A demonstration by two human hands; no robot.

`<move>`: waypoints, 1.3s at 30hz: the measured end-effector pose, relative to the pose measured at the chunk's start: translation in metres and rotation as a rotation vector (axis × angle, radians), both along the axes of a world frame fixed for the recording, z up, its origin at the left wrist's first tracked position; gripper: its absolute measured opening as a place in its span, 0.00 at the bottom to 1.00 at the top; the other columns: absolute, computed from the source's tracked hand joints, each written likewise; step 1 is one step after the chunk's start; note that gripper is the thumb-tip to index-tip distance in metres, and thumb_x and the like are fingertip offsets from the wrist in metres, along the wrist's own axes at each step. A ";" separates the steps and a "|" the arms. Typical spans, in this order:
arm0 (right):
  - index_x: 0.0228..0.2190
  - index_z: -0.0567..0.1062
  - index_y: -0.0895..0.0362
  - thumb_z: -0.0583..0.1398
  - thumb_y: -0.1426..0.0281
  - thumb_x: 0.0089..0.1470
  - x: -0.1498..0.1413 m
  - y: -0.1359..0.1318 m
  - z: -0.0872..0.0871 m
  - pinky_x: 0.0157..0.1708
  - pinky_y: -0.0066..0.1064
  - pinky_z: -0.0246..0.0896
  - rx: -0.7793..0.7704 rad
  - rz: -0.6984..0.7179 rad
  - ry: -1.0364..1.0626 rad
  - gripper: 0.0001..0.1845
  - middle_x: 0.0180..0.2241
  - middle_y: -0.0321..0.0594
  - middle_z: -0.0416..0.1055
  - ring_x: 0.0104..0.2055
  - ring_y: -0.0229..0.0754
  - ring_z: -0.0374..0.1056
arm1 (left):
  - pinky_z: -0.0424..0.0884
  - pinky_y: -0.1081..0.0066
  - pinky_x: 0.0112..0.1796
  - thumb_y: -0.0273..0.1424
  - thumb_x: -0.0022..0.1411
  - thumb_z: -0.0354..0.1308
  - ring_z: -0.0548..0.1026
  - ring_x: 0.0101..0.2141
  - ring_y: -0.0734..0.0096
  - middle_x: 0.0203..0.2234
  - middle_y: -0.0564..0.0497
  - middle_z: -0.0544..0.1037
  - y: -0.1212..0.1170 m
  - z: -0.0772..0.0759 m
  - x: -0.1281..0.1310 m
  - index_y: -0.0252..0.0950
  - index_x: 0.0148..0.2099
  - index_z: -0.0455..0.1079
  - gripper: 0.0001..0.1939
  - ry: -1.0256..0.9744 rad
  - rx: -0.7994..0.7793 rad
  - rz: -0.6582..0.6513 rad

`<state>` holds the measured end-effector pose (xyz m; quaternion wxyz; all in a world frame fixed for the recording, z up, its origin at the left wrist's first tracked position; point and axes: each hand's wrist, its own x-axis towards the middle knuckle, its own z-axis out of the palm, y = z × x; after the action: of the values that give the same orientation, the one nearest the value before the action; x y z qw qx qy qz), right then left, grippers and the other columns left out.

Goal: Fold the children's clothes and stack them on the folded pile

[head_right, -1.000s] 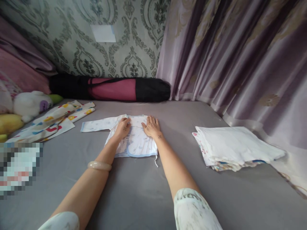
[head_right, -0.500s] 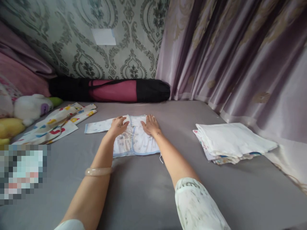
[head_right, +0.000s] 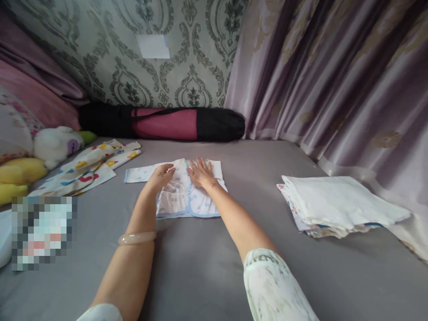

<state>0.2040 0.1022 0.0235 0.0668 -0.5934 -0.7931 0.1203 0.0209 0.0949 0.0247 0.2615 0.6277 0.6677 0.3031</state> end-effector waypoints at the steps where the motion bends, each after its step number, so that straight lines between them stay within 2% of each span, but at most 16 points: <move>1: 0.66 0.51 0.51 0.38 0.56 0.66 -0.004 -0.001 -0.003 0.65 0.51 0.26 -0.009 -0.002 0.004 0.31 0.69 0.45 0.40 0.70 0.50 0.32 | 0.67 0.57 0.50 0.35 0.61 0.53 0.75 0.47 0.53 0.45 0.35 0.77 0.000 0.000 -0.001 0.29 0.54 0.71 0.22 -0.007 -0.012 0.002; 6: 0.65 0.52 0.49 0.38 0.57 0.66 -0.009 -0.001 -0.012 0.64 0.53 0.25 -0.018 -0.014 -0.012 0.30 0.69 0.45 0.40 0.70 0.51 0.32 | 0.68 0.62 0.49 0.36 0.62 0.51 0.75 0.46 0.56 0.45 0.39 0.78 -0.005 0.005 -0.009 0.28 0.55 0.70 0.23 -0.022 -0.019 0.025; 13: 0.65 0.53 0.53 0.40 0.58 0.66 -0.010 0.002 0.002 0.63 0.55 0.26 -0.094 0.014 0.012 0.30 0.69 0.49 0.40 0.70 0.53 0.32 | 0.69 0.65 0.47 0.33 0.61 0.50 0.76 0.45 0.59 0.46 0.38 0.78 -0.009 0.013 -0.032 0.29 0.53 0.72 0.21 -0.093 0.020 0.186; 16: 0.65 0.53 0.57 0.39 0.58 0.66 -0.023 0.004 0.005 0.64 0.54 0.23 -0.002 0.061 0.031 0.31 0.68 0.50 0.41 0.70 0.51 0.33 | 0.68 0.63 0.48 0.33 0.61 0.50 0.75 0.47 0.57 0.45 0.39 0.78 -0.009 0.014 -0.040 0.32 0.51 0.73 0.20 -0.060 0.031 0.295; 19: 0.65 0.52 0.62 0.40 0.59 0.66 -0.044 0.007 0.003 0.65 0.49 0.21 0.062 0.119 0.026 0.32 0.68 0.48 0.43 0.70 0.47 0.34 | 0.66 0.54 0.50 0.33 0.61 0.51 0.72 0.50 0.49 0.44 0.37 0.78 -0.011 0.014 -0.044 0.34 0.49 0.74 0.17 0.026 0.003 0.434; 22: 0.64 0.52 0.67 0.41 0.59 0.66 -0.062 0.011 -0.002 0.66 0.45 0.22 0.072 0.148 0.022 0.33 0.67 0.50 0.45 0.70 0.47 0.36 | 0.62 0.46 0.51 0.34 0.61 0.53 0.65 0.55 0.41 0.49 0.33 0.73 -0.016 0.014 -0.047 0.34 0.50 0.72 0.17 0.110 -0.014 0.615; 25: 0.64 0.53 0.69 0.41 0.59 0.66 -0.073 0.013 -0.007 0.66 0.44 0.26 0.070 0.141 0.026 0.34 0.67 0.51 0.45 0.69 0.48 0.37 | 0.61 0.46 0.51 0.35 0.61 0.53 0.61 0.57 0.38 0.55 0.30 0.66 -0.022 0.014 -0.053 0.33 0.53 0.69 0.19 0.140 -0.042 0.789; 28: 0.64 0.53 0.67 0.42 0.60 0.66 -0.076 0.012 -0.012 0.65 0.44 0.27 0.074 0.121 0.021 0.33 0.67 0.50 0.46 0.69 0.48 0.38 | 0.61 0.48 0.51 0.35 0.60 0.54 0.61 0.57 0.38 0.56 0.29 0.64 -0.023 0.010 -0.060 0.31 0.54 0.67 0.22 0.115 -0.073 0.889; 34: 0.64 0.53 0.66 0.42 0.60 0.66 -0.075 0.010 -0.017 0.65 0.45 0.28 0.095 0.121 0.024 0.33 0.67 0.50 0.46 0.69 0.49 0.38 | 0.60 0.47 0.52 0.33 0.59 0.54 0.62 0.57 0.39 0.55 0.28 0.66 -0.017 0.004 -0.066 0.29 0.53 0.66 0.22 0.166 -0.117 0.915; 39: 0.66 0.48 0.58 0.42 0.60 0.66 -0.073 0.008 -0.014 0.64 0.47 0.29 0.104 0.139 0.015 0.32 0.67 0.49 0.47 0.69 0.49 0.39 | 0.58 0.44 0.52 0.34 0.58 0.54 0.63 0.57 0.39 0.53 0.29 0.69 -0.012 0.001 -0.069 0.32 0.49 0.67 0.18 0.170 -0.123 0.896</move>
<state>0.1307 0.1105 0.0097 0.0949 -0.5317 -0.8370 0.0875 -0.0485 0.0833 0.0257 0.0859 0.2832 0.9090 0.2936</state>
